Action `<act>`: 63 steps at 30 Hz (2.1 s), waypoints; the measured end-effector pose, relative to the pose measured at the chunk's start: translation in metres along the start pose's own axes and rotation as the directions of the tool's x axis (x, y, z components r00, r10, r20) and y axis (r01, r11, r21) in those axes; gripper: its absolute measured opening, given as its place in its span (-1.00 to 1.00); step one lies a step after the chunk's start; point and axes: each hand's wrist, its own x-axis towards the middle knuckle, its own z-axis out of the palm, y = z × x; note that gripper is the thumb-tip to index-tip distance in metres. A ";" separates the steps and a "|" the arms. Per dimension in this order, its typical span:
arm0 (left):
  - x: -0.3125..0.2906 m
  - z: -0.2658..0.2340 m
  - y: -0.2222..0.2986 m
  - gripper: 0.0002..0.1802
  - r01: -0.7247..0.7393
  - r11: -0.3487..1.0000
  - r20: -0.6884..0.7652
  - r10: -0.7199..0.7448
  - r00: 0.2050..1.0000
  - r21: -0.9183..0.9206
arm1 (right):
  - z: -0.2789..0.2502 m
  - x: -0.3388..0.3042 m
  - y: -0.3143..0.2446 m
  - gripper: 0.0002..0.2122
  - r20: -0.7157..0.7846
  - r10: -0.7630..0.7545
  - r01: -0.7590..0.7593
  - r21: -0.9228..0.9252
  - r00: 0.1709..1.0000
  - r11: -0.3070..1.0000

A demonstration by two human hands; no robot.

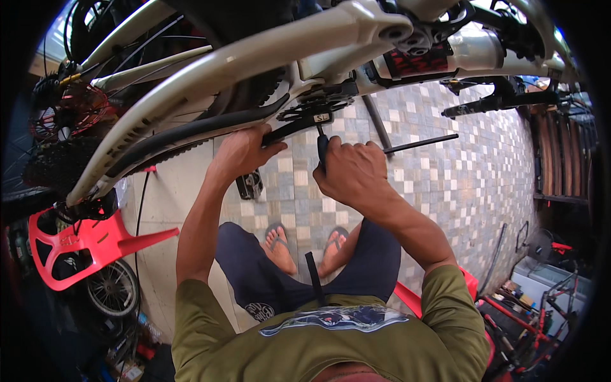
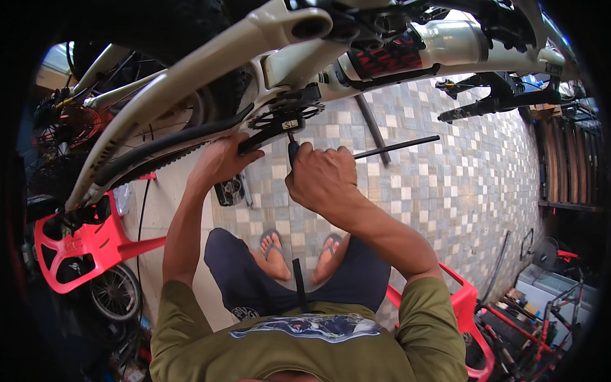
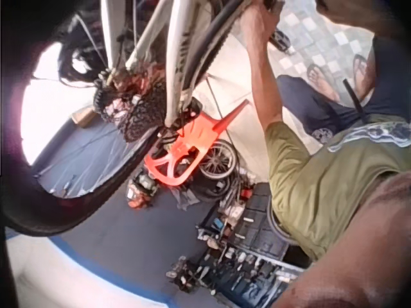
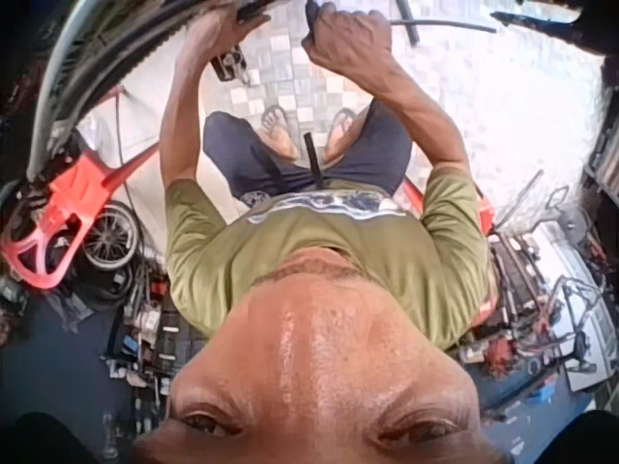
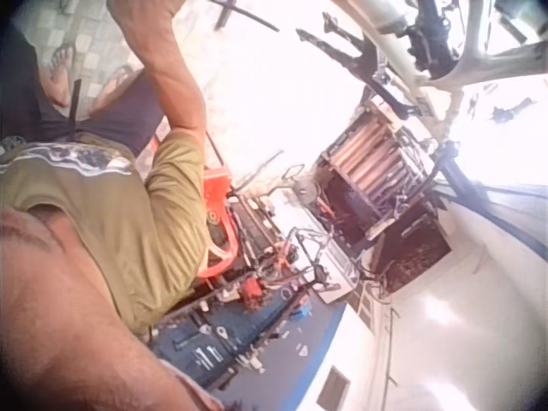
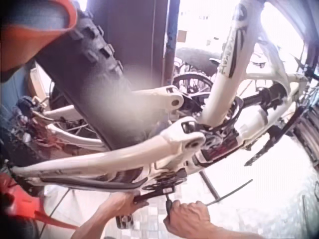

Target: The person assembles a mountain bike by installing the front fork into the frame, then attaching the crankset to the bottom bracket using a crank installation tool and a torque wrench. The person tightens the crank bolts and checks the installation.

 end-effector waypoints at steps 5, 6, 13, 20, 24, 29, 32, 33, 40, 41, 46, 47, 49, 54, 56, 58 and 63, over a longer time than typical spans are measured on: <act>-0.002 0.012 -0.009 -0.57 -0.016 0.997 -0.022 0.015 1.000 -0.080 | 0.000 0.002 0.013 -0.63 -0.004 -0.037 0.037 0.189 0.999 0.981; -0.002 0.015 -0.008 -0.58 -0.006 0.991 -0.016 0.004 1.000 -0.130 | 0.004 0.001 0.015 -0.63 -0.031 -0.042 0.047 0.209 0.999 0.977; 0.000 0.025 0.005 -0.47 0.119 0.984 -0.027 -0.123 0.992 -0.132 | 0.006 -0.001 0.019 -0.60 -0.120 -0.102 0.114 0.106 0.988 0.988; -0.006 0.020 -0.006 -0.49 0.030 0.994 -0.109 -0.041 0.993 -0.102 | 0.015 0.009 0.028 -0.50 -0.034 -0.108 0.113 0.360 0.994 0.926; -0.006 0.020 -0.008 -0.44 -0.039 0.989 -0.113 0.023 0.993 -0.140 | 0.022 0.011 0.039 -0.47 -0.022 -0.162 0.138 0.642 0.987 0.754; -0.007 0.014 -0.001 -0.43 0.071 0.995 -0.046 -0.074 0.996 -0.064 | 0.018 0.001 0.033 -0.56 -0.146 -0.178 0.214 0.291 0.973 0.932; -0.008 0.016 -0.007 -0.41 0.021 0.996 -0.086 -0.029 0.996 -0.091 | 0.010 0.001 0.025 -0.60 -0.122 -0.203 0.217 0.114 0.971 0.969; -0.008 0.016 -0.010 -0.40 -0.024 0.994 -0.119 0.011 0.993 -0.111 | 0.008 0.002 0.024 -0.59 -0.114 -0.206 0.217 0.096 0.972 0.971; -0.008 0.013 -0.003 -0.41 0.076 0.997 -0.086 -0.078 0.993 -0.031 | 0.005 0.004 0.026 -0.52 -0.079 -0.142 0.154 0.176 0.987 0.972; -0.005 0.013 -0.004 -0.42 0.091 0.995 -0.059 -0.094 0.994 -0.040 | 0.006 0.002 0.022 -0.52 -0.114 -0.119 0.139 0.179 0.986 0.974; -0.005 0.020 -0.002 -0.44 0.056 0.994 -0.094 -0.064 0.994 -0.090 | -0.005 0.006 0.020 -0.52 -0.049 -0.092 0.099 0.190 0.995 0.977; -0.005 0.018 -0.001 -0.45 0.028 0.996 -0.123 -0.038 0.992 -0.083 | -0.009 0.006 0.020 -0.53 -0.046 -0.091 0.098 0.215 0.995 0.972; -0.006 0.019 0.000 -0.44 0.029 0.997 -0.066 -0.034 0.997 -0.077 | -0.002 0.006 0.019 -0.51 -0.069 -0.059 0.071 0.185 0.996 0.980; -0.003 0.022 -0.014 -0.35 0.056 0.993 -0.035 -0.060 0.998 -0.101 | -0.018 0.006 0.035 -0.36 0.038 -0.228 0.215 0.215 0.973 0.953; -0.004 0.022 -0.016 -0.31 0.047 0.995 -0.026 -0.050 0.998 -0.091 | -0.025 0.005 0.069 -0.32 0.122 -0.326 0.297 0.209 0.938 0.932; 0.004 0.019 -0.012 -0.28 0.027 0.997 0.028 -0.025 0.999 -0.068 | -0.032 -0.003 0.122 -0.41 0.163 -0.315 0.326 -0.044 0.935 0.944; 0.014 0.009 -0.026 -0.30 0.103 0.987 0.282 -0.065 0.957 -0.122 | -0.042 -0.001 0.172 -0.58 0.216 -0.146 0.171 -0.103 0.965 0.980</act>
